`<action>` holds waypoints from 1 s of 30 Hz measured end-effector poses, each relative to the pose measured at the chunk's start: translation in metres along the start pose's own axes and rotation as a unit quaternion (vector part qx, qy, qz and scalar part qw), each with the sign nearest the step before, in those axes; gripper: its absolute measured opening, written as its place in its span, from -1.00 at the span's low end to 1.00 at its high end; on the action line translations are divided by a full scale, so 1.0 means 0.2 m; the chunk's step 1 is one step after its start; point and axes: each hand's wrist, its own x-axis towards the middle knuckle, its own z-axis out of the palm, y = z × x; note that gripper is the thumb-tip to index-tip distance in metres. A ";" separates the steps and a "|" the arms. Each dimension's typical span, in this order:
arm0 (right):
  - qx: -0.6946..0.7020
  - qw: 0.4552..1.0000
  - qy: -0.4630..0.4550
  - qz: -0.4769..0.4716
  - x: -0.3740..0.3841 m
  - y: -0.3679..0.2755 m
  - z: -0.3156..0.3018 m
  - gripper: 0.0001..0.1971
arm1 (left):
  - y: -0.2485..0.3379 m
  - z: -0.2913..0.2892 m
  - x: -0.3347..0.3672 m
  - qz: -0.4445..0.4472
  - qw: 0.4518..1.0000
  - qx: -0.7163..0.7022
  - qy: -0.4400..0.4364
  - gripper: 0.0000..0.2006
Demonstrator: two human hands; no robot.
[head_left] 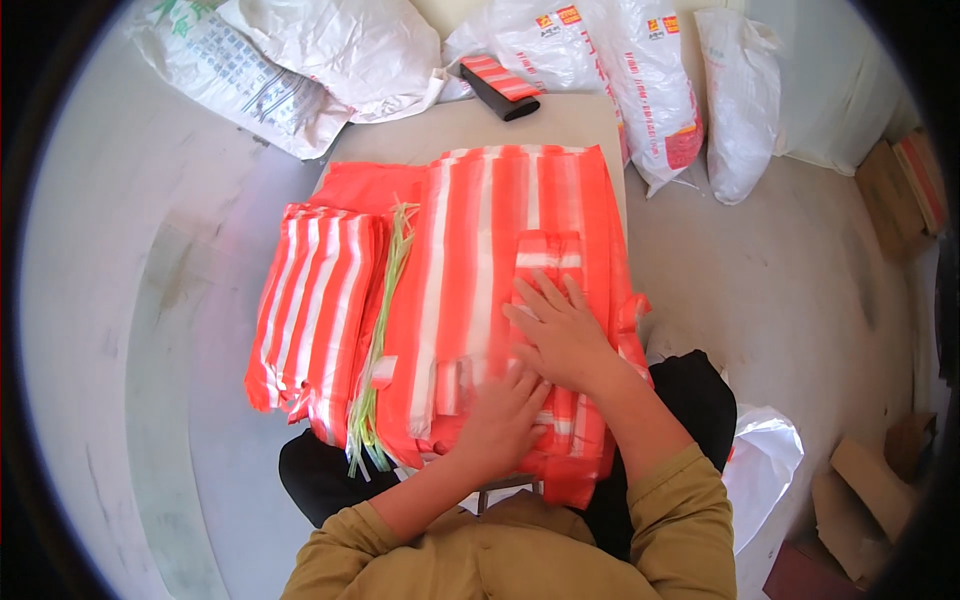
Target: The person ties bundles of red and white striped plastic bags with green plastic ties and places them into a large white bag.
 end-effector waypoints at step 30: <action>0.071 0.976 0.100 0.182 -0.05 0.00 -0.05 -0.08 | 0.10 0.08 -0.10 -0.005 0.997 0.012 -0.077 -0.23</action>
